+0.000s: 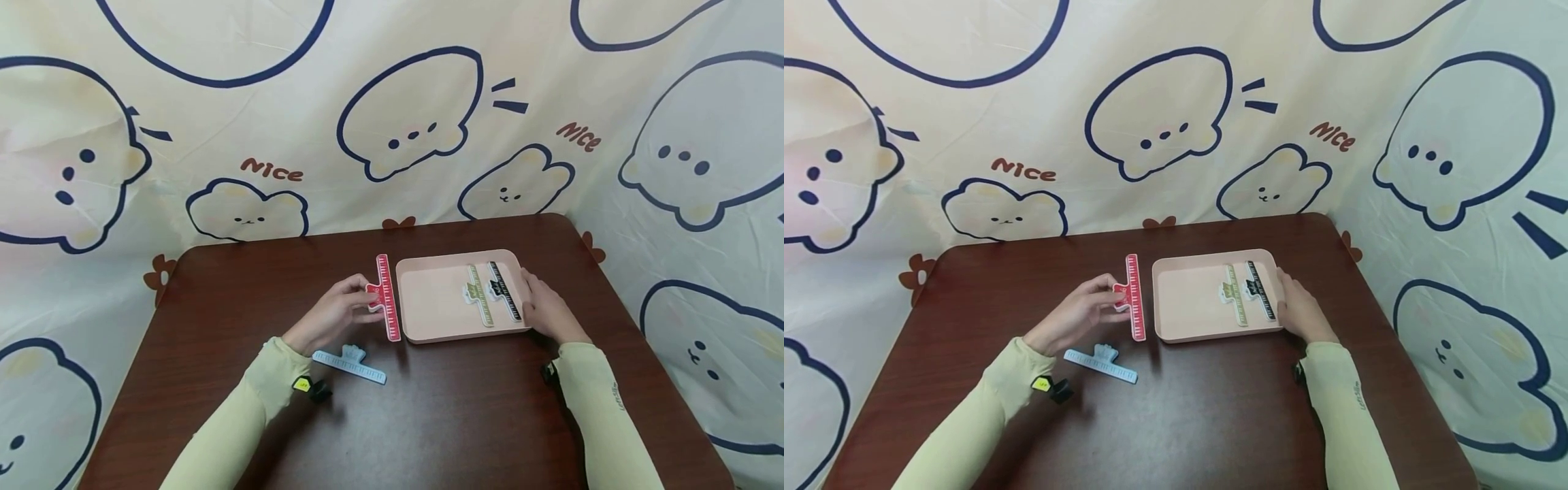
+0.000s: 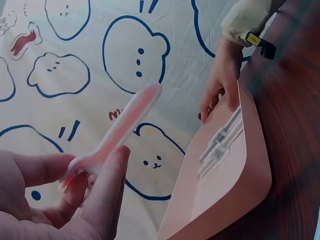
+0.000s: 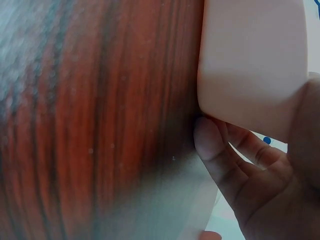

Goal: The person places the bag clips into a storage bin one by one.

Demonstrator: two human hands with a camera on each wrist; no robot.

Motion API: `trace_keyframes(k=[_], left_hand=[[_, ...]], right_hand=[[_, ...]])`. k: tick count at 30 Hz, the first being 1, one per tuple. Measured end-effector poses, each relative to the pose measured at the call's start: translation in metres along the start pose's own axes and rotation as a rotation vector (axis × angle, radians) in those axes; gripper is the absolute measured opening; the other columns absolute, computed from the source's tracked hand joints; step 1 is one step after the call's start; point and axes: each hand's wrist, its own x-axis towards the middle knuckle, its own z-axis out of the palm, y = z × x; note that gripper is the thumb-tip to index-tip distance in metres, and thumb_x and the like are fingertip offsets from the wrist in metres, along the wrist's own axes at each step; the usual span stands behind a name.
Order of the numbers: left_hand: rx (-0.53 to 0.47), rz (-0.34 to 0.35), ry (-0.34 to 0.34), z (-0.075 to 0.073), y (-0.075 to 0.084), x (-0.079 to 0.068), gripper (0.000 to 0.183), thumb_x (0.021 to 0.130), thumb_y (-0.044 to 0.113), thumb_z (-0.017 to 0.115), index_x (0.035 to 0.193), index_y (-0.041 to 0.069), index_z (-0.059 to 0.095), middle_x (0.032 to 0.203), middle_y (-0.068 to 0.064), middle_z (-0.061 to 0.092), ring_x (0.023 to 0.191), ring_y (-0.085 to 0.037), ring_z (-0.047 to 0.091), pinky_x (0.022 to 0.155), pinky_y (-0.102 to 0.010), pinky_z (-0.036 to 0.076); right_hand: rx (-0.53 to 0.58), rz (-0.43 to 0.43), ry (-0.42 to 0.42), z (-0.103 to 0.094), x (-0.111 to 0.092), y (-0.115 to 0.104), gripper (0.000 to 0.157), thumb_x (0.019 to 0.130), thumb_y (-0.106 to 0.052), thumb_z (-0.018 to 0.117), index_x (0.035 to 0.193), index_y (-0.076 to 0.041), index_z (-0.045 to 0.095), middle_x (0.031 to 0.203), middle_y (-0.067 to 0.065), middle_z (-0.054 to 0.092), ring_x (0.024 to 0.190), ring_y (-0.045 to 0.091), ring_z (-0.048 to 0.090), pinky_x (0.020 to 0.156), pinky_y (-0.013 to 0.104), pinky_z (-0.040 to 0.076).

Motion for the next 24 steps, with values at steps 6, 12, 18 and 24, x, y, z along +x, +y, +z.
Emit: trace_keyframes(k=[6, 12, 18, 24], left_hand=[[0.015, -0.033, -0.001, 0.007, -0.001, 0.005, 0.007, 0.104, 0.008, 0.056, 0.098, 0.011, 0.054, 0.112, -0.011, 0.057, 0.109, -0.027, 0.068, 0.105, -0.059, 0.05], [0.048, -0.044, 0.025, 0.014, -0.001, 0.012, 0.008, 0.104, 0.011, 0.058, 0.098, 0.008, 0.054, 0.111, -0.012, 0.058, 0.104, -0.027, 0.07, 0.106, -0.058, 0.05], [0.076, -0.056, 0.046, 0.021, 0.0, 0.017, 0.009, 0.103, 0.009, 0.059, 0.096, 0.007, 0.054, 0.109, -0.013, 0.059, 0.101, -0.026, 0.071, 0.105, -0.055, 0.052], [0.103, -0.054, 0.031, 0.029, -0.001, 0.024, 0.007, 0.102, 0.005, 0.06, 0.099, 0.003, 0.054, 0.109, -0.015, 0.058, 0.097, -0.024, 0.073, 0.099, -0.048, 0.057]], right_hand=[[-0.003, -0.003, 0.004, 0.001, 0.0, 0.0, 0.074, 0.102, -0.009, 0.048, 0.166, -0.005, 0.011, 0.166, 0.029, 0.024, 0.151, 0.049, 0.027, 0.121, 0.067, 0.025], [-0.001, 0.01, 0.004, 0.0, 0.001, 0.0, 0.074, 0.102, -0.01, 0.049, 0.166, -0.007, 0.01, 0.167, 0.029, 0.022, 0.153, 0.05, 0.023, 0.121, 0.068, 0.022], [0.003, 0.004, 0.013, 0.001, 0.001, 0.001, 0.074, 0.103, -0.01, 0.048, 0.166, -0.007, 0.011, 0.167, 0.028, 0.023, 0.152, 0.049, 0.025, 0.121, 0.067, 0.024], [0.0, -0.001, 0.016, 0.001, 0.001, 0.002, 0.073, 0.102, -0.009, 0.047, 0.166, -0.007, 0.011, 0.166, 0.028, 0.024, 0.151, 0.049, 0.027, 0.121, 0.067, 0.026]])
